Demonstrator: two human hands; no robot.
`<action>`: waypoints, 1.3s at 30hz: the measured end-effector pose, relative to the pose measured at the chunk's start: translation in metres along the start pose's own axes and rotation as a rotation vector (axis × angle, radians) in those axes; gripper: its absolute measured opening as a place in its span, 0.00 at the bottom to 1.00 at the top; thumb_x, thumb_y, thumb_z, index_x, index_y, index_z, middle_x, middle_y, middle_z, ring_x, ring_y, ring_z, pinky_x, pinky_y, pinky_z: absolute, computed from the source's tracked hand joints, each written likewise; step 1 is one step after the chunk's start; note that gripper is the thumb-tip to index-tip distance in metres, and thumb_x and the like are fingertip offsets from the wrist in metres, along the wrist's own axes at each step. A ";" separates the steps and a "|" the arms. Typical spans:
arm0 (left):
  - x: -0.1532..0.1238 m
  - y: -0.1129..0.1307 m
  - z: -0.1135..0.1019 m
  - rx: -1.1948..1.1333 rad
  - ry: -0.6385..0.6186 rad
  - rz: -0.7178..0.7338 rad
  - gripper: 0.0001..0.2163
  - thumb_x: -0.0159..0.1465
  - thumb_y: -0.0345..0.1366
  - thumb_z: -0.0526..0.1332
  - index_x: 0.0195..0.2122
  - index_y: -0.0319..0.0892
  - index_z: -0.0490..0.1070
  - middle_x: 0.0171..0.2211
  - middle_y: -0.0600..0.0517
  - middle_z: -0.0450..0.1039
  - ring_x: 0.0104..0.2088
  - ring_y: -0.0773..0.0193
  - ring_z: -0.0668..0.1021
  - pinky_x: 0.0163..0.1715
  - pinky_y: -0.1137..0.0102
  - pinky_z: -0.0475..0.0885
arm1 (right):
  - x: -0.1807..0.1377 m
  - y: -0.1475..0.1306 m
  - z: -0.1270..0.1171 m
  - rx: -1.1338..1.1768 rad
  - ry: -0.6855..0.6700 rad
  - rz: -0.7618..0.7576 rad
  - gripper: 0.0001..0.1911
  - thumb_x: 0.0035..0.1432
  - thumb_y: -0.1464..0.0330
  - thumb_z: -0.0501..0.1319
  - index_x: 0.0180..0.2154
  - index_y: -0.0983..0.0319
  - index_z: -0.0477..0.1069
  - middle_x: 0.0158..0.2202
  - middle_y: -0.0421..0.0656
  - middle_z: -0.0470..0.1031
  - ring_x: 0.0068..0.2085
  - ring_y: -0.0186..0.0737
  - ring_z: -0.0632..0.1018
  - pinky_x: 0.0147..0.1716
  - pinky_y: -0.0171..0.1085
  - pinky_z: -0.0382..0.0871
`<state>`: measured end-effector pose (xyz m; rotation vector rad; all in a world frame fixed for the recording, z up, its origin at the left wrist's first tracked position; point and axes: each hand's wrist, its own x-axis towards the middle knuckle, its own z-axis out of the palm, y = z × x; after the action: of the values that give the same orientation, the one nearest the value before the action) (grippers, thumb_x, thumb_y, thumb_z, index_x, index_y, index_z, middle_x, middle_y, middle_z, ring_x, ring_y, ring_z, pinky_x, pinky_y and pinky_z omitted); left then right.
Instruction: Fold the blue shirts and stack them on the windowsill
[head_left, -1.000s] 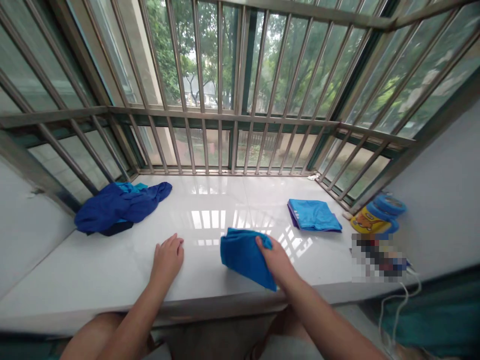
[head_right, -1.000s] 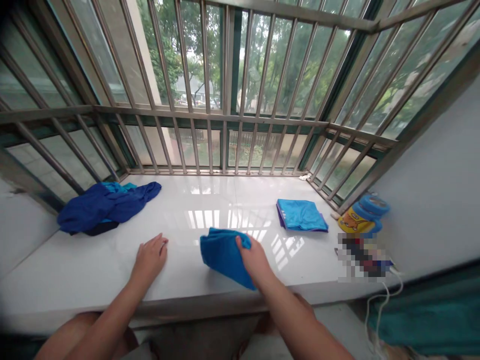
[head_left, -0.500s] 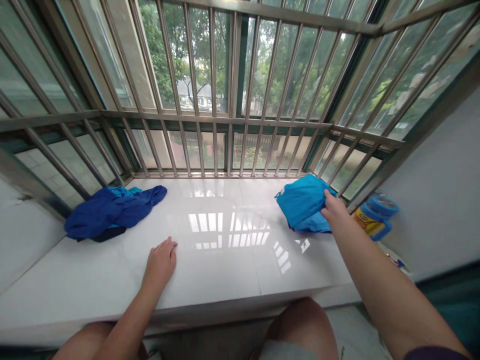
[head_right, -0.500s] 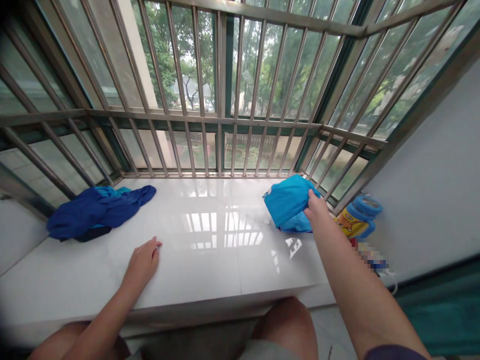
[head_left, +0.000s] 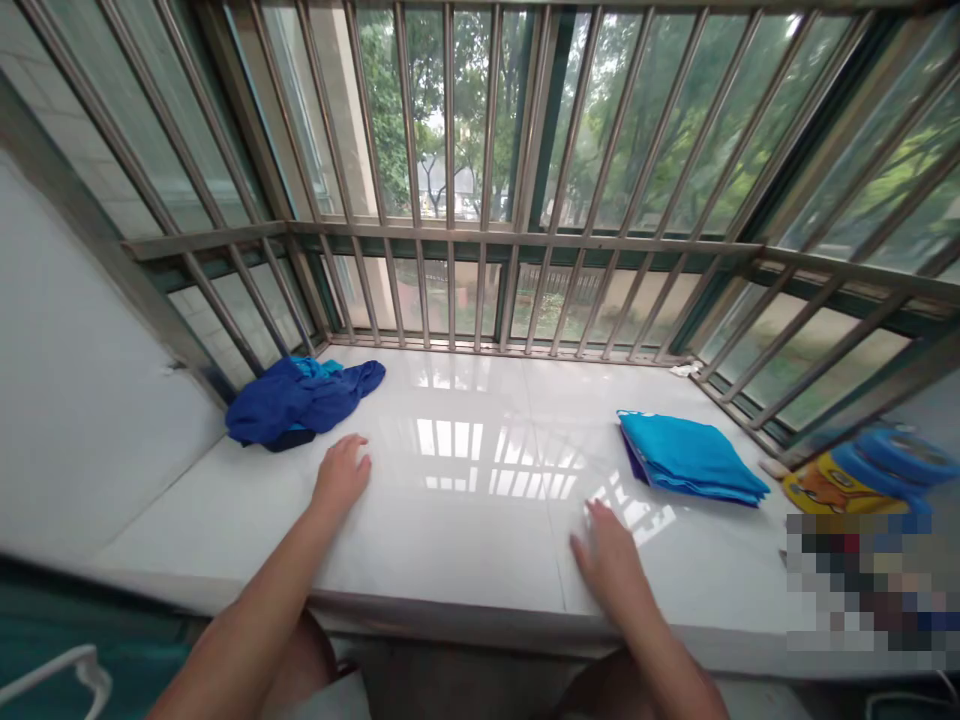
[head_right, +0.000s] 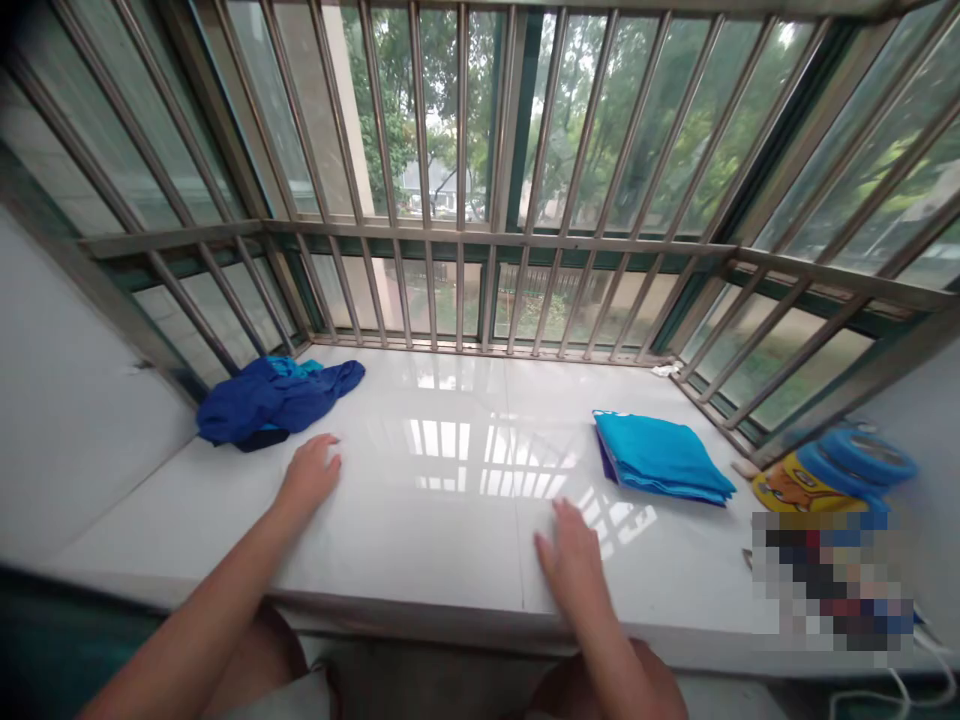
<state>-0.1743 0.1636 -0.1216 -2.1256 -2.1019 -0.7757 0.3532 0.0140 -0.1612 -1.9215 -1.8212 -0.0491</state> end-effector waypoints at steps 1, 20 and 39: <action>0.011 -0.011 -0.007 0.023 0.060 -0.041 0.20 0.67 0.35 0.57 0.58 0.36 0.74 0.65 0.34 0.72 0.68 0.43 0.72 0.69 0.50 0.66 | -0.014 -0.021 0.011 -0.056 -0.027 0.007 0.30 0.71 0.58 0.48 0.66 0.63 0.71 0.70 0.58 0.69 0.72 0.62 0.68 0.69 0.65 0.59; -0.020 0.066 -0.057 -0.316 -0.270 0.173 0.07 0.65 0.35 0.60 0.36 0.47 0.79 0.38 0.45 0.83 0.43 0.50 0.83 0.49 0.58 0.78 | -0.032 -0.067 0.008 -0.037 -0.059 0.072 0.29 0.71 0.58 0.50 0.63 0.63 0.76 0.71 0.59 0.69 0.73 0.70 0.66 0.70 0.73 0.56; -0.143 0.122 -0.115 -0.865 -0.075 -0.265 0.27 0.75 0.61 0.51 0.55 0.50 0.80 0.44 0.49 0.84 0.44 0.51 0.84 0.49 0.59 0.82 | -0.015 -0.161 -0.101 0.682 -0.471 -0.341 0.17 0.72 0.68 0.57 0.54 0.53 0.81 0.58 0.47 0.82 0.62 0.49 0.80 0.74 0.60 0.56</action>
<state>-0.0870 -0.0210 -0.0384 -2.2091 -2.3846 -1.9557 0.2292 -0.0381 -0.0263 -1.1899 -2.0700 0.8600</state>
